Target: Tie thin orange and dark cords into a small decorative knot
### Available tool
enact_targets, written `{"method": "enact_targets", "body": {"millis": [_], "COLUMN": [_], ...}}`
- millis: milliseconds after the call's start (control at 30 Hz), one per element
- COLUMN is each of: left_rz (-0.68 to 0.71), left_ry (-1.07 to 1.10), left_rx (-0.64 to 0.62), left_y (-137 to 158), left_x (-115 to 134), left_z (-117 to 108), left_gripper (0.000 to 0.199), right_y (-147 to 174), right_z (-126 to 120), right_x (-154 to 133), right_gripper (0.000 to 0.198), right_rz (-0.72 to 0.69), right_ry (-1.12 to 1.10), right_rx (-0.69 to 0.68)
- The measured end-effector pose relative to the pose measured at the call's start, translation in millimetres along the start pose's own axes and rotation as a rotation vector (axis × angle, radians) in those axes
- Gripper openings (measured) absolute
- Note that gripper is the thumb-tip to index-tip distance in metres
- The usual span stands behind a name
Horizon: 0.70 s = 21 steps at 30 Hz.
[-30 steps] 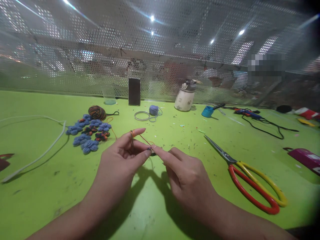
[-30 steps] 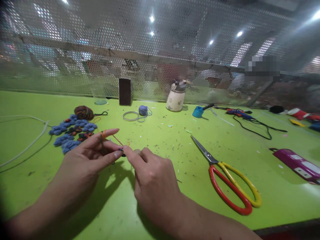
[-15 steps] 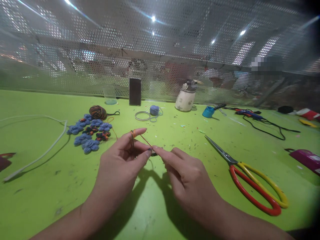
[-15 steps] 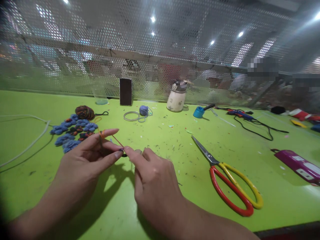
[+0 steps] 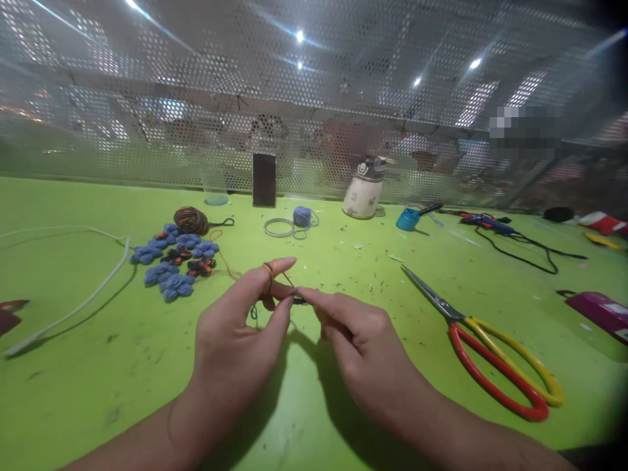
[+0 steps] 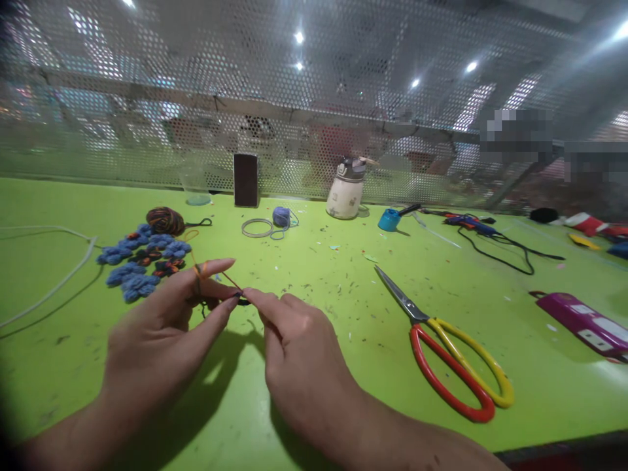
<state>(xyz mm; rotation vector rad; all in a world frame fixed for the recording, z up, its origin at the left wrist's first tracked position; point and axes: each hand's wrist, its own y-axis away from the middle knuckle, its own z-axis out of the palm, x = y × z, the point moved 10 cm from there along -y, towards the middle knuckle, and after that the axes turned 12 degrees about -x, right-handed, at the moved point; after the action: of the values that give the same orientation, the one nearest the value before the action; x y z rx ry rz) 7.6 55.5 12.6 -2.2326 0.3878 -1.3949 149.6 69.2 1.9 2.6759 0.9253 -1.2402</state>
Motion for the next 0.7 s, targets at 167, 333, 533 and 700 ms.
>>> {"method": "enact_targets", "body": {"millis": [167, 333, 533, 700], "left_rz": [0.108, 0.215, 0.390, 0.356], "left_ry": [-0.163, -0.273, -0.421, -0.448], "left_rx": [0.004, 0.036, 0.069, 0.079], "left_y": [1, 2, 8, 6], "left_x": [16, 29, 46, 47], "left_z": [0, -1, 4, 1], "left_gripper": [0.041, 0.039, 0.037, 0.035], "right_y": [-3, -7, -7, -6], "right_z": [2, 3, 15, 13], "right_x": [5, 7, 28, 27], "right_gripper": [0.046, 0.040, 0.034, 0.033], "right_rz": [0.006, 0.037, 0.294, 0.287], "right_ry": [-0.088, -0.251, -0.538, -0.572], "right_rx": [-0.008, -0.010, -0.083, -0.048]}}
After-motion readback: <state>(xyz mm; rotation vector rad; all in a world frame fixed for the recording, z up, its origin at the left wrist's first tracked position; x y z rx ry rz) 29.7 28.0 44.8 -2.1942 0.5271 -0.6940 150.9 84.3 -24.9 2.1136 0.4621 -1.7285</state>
